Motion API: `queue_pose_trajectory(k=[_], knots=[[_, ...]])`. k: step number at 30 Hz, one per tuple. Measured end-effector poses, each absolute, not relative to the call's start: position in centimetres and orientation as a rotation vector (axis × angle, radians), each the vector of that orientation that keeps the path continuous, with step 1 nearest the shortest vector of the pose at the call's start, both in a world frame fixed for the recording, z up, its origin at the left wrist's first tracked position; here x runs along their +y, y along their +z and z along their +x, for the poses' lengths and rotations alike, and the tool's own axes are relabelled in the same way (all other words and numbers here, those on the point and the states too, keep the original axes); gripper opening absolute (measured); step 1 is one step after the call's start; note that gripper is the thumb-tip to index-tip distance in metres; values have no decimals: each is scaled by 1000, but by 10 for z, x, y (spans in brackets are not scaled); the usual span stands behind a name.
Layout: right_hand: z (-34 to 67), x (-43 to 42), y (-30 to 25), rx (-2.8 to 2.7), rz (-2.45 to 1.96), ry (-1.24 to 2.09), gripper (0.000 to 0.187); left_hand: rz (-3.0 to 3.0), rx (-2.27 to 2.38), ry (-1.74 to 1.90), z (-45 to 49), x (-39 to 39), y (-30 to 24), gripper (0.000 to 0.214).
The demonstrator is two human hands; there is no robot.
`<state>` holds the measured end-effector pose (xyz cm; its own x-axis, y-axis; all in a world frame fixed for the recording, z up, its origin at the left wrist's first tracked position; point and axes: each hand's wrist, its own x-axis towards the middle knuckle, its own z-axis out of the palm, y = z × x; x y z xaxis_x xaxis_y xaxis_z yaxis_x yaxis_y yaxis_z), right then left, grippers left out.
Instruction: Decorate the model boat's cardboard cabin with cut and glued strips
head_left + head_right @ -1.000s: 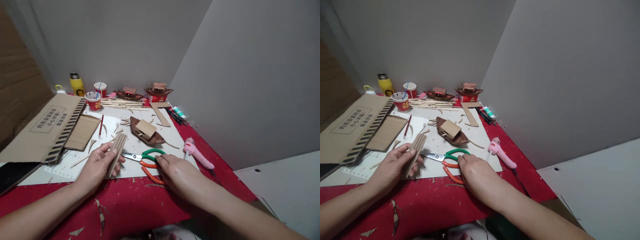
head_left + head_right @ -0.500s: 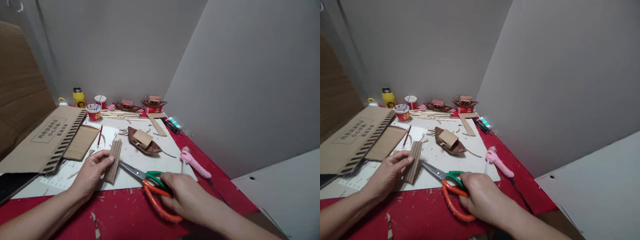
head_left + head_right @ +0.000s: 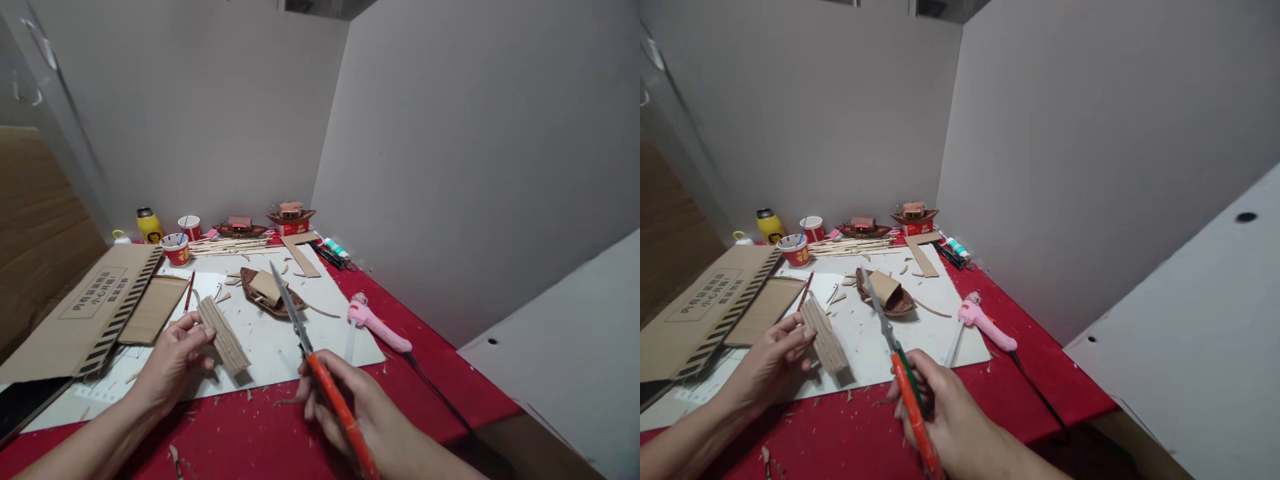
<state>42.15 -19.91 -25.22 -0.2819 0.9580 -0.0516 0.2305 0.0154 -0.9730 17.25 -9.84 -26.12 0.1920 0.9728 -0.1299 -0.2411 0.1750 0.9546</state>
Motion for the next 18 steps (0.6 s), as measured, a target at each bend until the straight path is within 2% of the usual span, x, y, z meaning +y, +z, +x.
queue_pose_trajectory(k=[6,11,18], knots=[[412,-181,-252,-1392,-1103,1487,39,1046,924,1075,167,-103,-246,25],[407,-164,-252,-1627,-1130,1399,56,1081,849,1035,160,-109,-239,29],[426,-175,-292,-1818,-1429,1180,84,1078,832,1015,156,-109,-241,32]])
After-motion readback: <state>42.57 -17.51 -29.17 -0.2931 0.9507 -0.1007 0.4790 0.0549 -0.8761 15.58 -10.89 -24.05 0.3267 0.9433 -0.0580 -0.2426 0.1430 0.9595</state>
